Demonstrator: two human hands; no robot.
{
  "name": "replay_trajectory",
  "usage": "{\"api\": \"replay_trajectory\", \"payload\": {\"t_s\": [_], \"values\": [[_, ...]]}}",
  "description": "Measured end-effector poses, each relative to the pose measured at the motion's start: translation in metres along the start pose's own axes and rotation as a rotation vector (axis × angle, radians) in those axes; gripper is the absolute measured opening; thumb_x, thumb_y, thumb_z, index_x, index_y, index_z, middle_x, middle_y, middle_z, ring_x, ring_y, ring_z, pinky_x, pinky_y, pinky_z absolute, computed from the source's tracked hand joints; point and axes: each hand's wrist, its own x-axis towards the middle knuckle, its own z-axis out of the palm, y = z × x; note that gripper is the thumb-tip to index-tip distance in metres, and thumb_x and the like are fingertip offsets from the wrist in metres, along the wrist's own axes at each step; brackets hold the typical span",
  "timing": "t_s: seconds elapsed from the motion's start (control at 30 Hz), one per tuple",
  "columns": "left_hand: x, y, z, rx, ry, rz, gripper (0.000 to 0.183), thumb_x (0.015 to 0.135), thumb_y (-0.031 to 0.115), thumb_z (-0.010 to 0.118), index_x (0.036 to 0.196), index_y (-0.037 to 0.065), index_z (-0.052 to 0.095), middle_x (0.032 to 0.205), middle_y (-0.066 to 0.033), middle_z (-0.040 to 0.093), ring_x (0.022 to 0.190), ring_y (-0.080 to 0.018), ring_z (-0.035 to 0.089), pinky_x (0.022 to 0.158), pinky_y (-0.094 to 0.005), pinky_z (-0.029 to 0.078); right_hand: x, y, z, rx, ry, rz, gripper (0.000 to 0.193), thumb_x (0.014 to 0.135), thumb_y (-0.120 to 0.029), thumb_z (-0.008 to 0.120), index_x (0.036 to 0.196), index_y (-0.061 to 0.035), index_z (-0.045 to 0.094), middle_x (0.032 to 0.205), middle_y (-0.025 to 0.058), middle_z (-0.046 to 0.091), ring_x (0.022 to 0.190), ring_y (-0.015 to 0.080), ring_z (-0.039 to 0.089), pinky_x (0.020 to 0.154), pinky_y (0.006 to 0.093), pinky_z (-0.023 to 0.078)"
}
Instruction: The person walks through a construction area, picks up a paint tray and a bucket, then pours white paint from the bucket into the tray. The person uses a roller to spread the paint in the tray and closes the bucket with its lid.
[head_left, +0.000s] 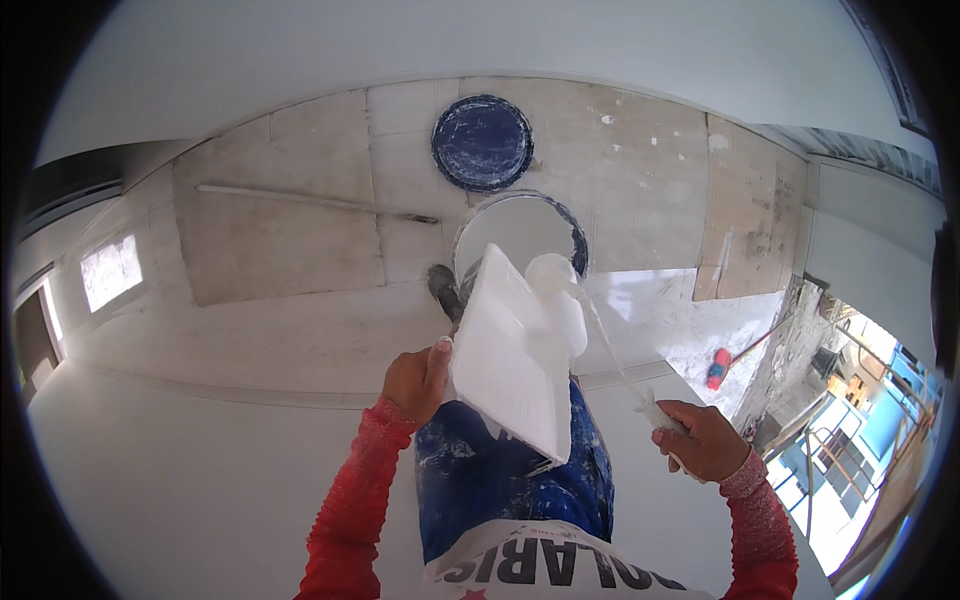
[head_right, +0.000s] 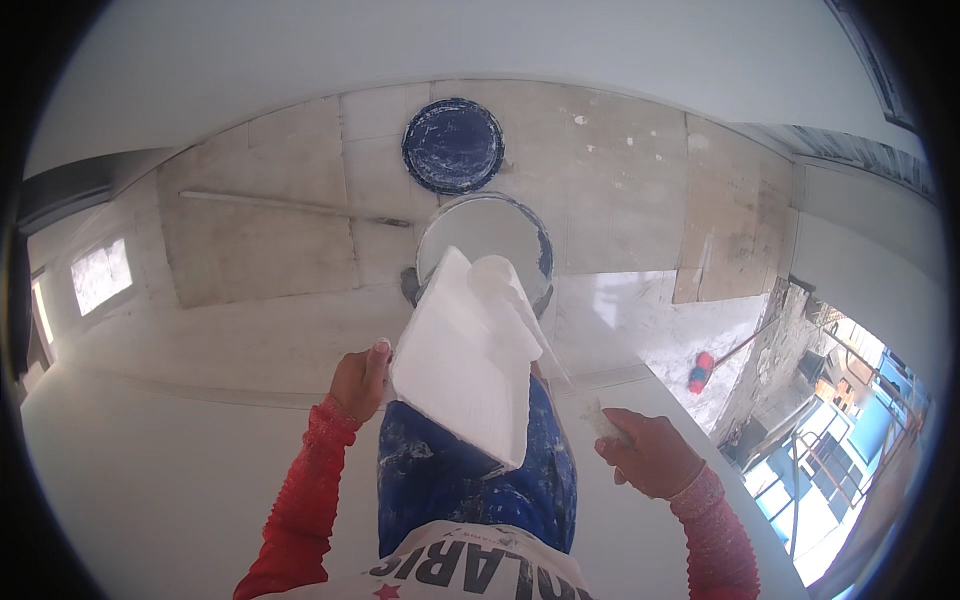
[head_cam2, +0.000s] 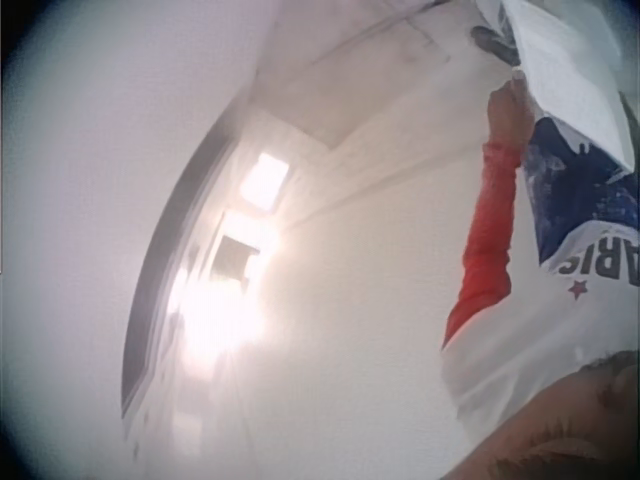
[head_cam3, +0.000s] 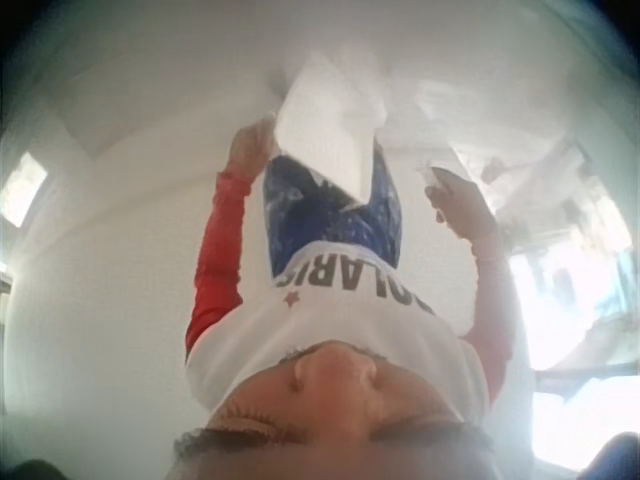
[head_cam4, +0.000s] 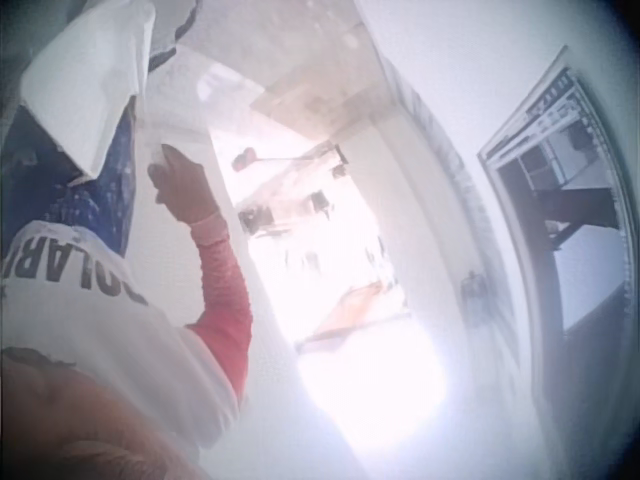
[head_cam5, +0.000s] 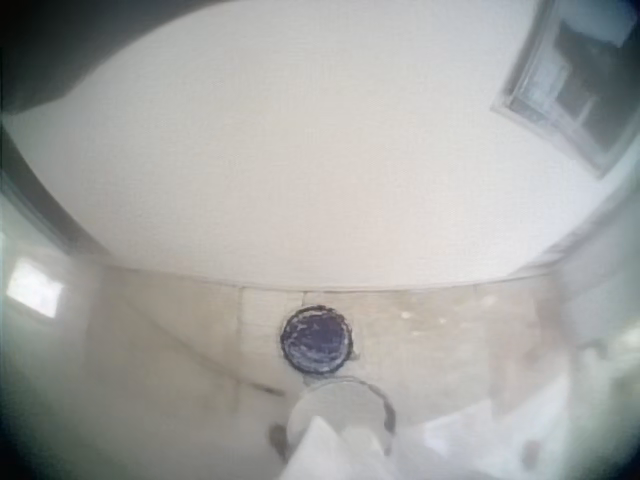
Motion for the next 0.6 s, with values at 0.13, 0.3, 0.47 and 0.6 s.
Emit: {"api": "replay_trajectory", "payload": {"t_s": [0.13,0.3,0.47,0.6], "values": [[0.000,-0.006,0.007,0.063,0.033,0.044,0.060,0.107,0.043,0.027,0.084,0.003,0.065,0.066,-0.0216,0.063,0.067,-0.0453,0.061,0.064,-0.0528,0.047,-0.055,-0.037,0.005,-0.089,-0.087,0.086,0.047,0.096,-0.027,0.061,0.132,0.0018,0.055,0.076,0.0117,0.070,0.063,0.0158,0.068,0.063,0.0322,0.054],[-0.003,-0.006,0.011,0.096,0.060,0.088,0.051,0.106,0.039,0.029,0.111,0.004,0.066,0.069,-0.0232,0.065,0.068,-0.0458,0.063,0.067,-0.0534,0.050,-0.091,-0.066,0.021,-0.195,-0.129,0.127,0.045,0.097,-0.028,0.061,0.127,0.0047,0.055,0.076,0.0127,0.071,0.065,0.0188,0.071,0.067,0.0323,0.056],[0.000,-0.010,0.022,0.125,0.124,0.107,0.046,0.105,0.036,0.033,0.116,0.003,0.063,0.070,-0.0249,0.065,0.067,-0.0458,0.064,0.068,-0.0550,0.051,-0.102,-0.085,0.034,-0.262,-0.146,0.075,0.038,0.099,-0.029,0.055,0.120,0.0031,0.057,0.070,0.0124,0.068,0.064,0.0220,0.070,0.067,0.0363,0.056],[0.004,-0.005,0.022,0.154,0.102,0.064,0.044,0.104,0.036,0.034,0.107,0.002,0.061,0.070,-0.0248,0.065,0.068,-0.0467,0.064,0.067,-0.0561,0.051,-0.097,-0.097,0.039,-0.366,-0.239,0.061,0.037,0.104,-0.029,0.050,0.118,0.0045,0.055,0.075,0.0097,0.068,0.067,0.0178,0.071,0.064,0.0341,0.058]]}}
